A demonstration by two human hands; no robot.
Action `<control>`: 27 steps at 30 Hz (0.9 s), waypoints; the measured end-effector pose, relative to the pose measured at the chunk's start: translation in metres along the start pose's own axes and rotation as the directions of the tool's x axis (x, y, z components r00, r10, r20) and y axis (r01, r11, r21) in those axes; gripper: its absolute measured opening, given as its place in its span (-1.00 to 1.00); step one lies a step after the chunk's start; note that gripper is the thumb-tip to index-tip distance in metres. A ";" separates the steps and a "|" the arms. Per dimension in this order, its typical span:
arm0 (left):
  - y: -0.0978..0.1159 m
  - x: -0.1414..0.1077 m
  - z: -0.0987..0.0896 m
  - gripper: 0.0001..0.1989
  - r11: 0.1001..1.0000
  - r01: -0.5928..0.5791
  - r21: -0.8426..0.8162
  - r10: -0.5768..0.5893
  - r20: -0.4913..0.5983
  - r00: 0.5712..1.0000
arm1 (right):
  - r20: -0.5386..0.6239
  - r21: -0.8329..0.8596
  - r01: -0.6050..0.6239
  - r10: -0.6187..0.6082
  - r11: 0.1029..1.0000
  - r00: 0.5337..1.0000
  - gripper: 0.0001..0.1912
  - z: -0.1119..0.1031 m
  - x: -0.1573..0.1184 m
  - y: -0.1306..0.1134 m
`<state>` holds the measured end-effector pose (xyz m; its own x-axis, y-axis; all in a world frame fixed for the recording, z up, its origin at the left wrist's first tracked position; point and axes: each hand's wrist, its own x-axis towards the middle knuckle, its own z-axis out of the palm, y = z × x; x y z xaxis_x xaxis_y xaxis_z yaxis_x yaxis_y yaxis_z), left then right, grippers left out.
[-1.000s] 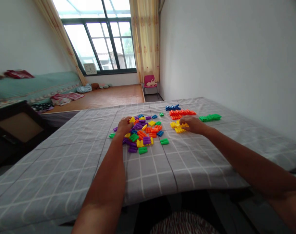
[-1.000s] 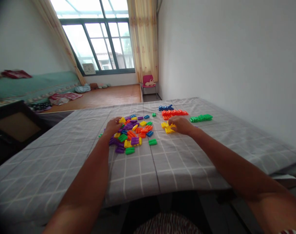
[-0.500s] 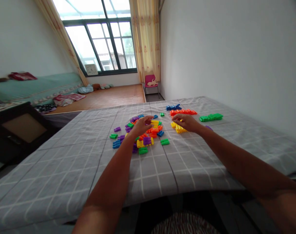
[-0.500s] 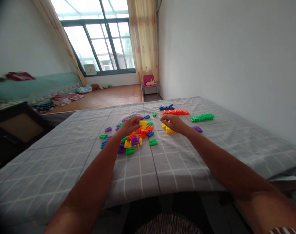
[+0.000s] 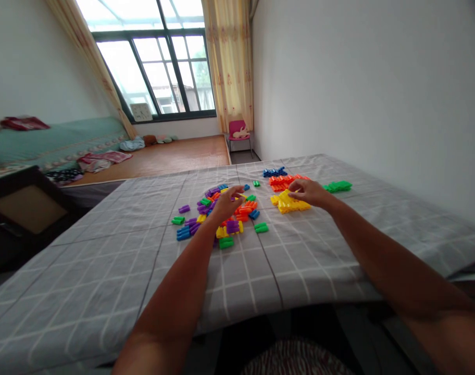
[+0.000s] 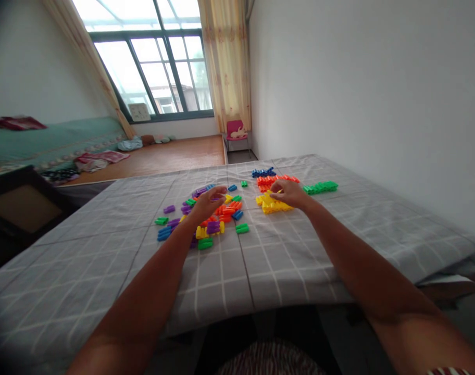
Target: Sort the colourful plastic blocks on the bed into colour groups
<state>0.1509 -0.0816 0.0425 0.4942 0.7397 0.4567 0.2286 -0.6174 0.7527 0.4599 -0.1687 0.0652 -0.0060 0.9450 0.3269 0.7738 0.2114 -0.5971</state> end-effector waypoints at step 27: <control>-0.026 -0.018 -0.038 -0.61 0.757 0.106 0.645 -0.217 0.094 0.972 | 0.361 -0.004 0.542 -0.505 0.840 0.784 -0.78 0.105 0.006 -0.097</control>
<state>0.1042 -0.0689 0.0331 0.5099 0.8274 0.2356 0.7664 -0.5613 0.3124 0.3184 -0.1569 0.0480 -0.6240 0.7244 0.2930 0.6492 0.6892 -0.3217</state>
